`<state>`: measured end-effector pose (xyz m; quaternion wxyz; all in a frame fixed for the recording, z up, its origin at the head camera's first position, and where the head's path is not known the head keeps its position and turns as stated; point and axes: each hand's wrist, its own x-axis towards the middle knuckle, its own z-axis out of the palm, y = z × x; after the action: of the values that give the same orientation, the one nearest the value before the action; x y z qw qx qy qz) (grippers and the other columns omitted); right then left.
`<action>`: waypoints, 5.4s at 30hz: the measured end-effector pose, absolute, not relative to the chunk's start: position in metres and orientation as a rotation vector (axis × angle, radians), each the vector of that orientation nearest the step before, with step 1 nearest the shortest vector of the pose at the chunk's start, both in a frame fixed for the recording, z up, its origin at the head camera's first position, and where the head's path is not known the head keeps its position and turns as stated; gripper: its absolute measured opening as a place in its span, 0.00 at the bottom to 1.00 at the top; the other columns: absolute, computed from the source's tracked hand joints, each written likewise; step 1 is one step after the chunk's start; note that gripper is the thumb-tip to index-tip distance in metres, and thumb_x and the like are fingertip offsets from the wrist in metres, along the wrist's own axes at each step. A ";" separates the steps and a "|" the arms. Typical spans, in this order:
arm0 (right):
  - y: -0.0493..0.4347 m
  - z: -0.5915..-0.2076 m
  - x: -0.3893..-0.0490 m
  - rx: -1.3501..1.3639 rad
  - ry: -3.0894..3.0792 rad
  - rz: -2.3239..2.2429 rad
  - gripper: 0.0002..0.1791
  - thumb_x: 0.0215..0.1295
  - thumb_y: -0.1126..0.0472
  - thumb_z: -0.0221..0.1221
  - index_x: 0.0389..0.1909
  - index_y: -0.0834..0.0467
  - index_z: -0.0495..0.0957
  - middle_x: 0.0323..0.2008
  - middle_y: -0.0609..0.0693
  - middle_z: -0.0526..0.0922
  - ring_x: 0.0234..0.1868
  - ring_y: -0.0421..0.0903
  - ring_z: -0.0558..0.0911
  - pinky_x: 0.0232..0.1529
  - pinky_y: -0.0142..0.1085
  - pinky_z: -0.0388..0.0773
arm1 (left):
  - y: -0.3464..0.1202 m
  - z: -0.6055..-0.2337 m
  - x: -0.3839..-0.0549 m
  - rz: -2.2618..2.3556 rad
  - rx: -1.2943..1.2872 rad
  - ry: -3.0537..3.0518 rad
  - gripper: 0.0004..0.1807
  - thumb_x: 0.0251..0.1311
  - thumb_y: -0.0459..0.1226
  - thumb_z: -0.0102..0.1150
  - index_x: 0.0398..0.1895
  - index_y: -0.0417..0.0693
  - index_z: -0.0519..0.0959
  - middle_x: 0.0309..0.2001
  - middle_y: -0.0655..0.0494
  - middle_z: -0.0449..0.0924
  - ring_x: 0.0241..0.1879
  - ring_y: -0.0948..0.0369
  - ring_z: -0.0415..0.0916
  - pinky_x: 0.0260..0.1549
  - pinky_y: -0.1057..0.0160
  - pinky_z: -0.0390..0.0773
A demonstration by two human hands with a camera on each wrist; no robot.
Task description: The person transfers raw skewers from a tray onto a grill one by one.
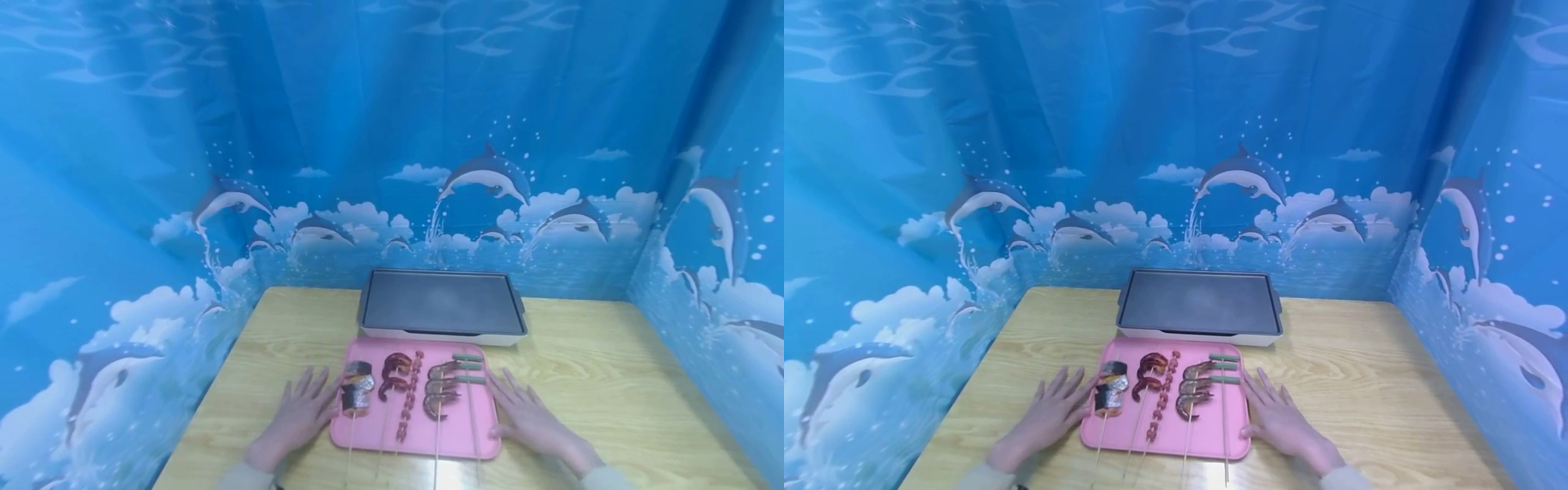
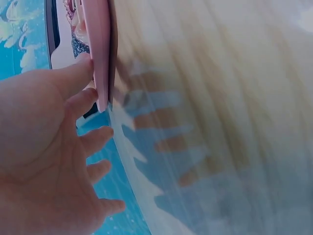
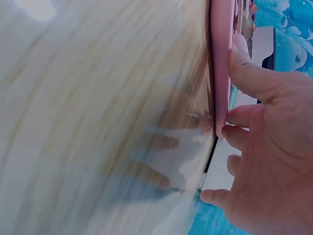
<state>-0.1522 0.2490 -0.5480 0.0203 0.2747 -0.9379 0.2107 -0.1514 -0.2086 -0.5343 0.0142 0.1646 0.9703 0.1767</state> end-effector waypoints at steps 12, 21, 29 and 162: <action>0.268 -0.529 -0.143 0.740 -3.013 0.683 0.49 0.60 0.39 0.64 0.74 0.65 0.62 0.75 0.64 0.59 0.76 0.35 0.28 0.66 0.77 0.48 | -0.183 -0.532 -0.154 0.493 0.536 3.000 0.31 0.72 0.53 0.51 0.75 0.53 0.67 0.76 0.39 0.60 0.76 0.34 0.48 0.68 0.23 0.47; 0.289 -0.537 -0.142 0.787 -2.901 0.719 0.48 0.60 0.44 0.66 0.76 0.61 0.61 0.76 0.61 0.58 0.72 0.25 0.26 0.60 0.81 0.50 | -0.163 -0.526 -0.152 0.462 0.575 2.988 0.31 0.72 0.53 0.51 0.74 0.51 0.68 0.75 0.38 0.60 0.75 0.33 0.49 0.67 0.23 0.48; 0.292 -0.540 -0.143 0.775 -2.860 0.742 0.44 0.65 0.47 0.64 0.78 0.57 0.58 0.79 0.44 0.49 0.72 0.22 0.27 0.61 0.80 0.50 | -0.156 -0.527 -0.149 0.457 0.564 3.007 0.31 0.73 0.53 0.50 0.74 0.51 0.68 0.75 0.38 0.60 0.75 0.34 0.50 0.68 0.24 0.48; 0.288 -0.550 -0.145 0.662 -2.883 0.486 0.37 0.72 0.45 0.57 0.74 0.62 0.64 0.74 0.61 0.65 0.73 0.66 0.62 0.66 0.74 0.55 | -0.115 -0.475 -0.280 1.305 0.018 2.951 0.06 0.61 0.35 0.69 0.38 0.40 0.86 0.25 0.56 0.86 0.22 0.64 0.80 0.32 0.62 0.82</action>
<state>-0.1452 0.2879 -0.5503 0.0719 0.2202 -0.9593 0.1618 -0.2803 -0.1151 -0.4751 -0.0428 0.0055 0.9137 0.4041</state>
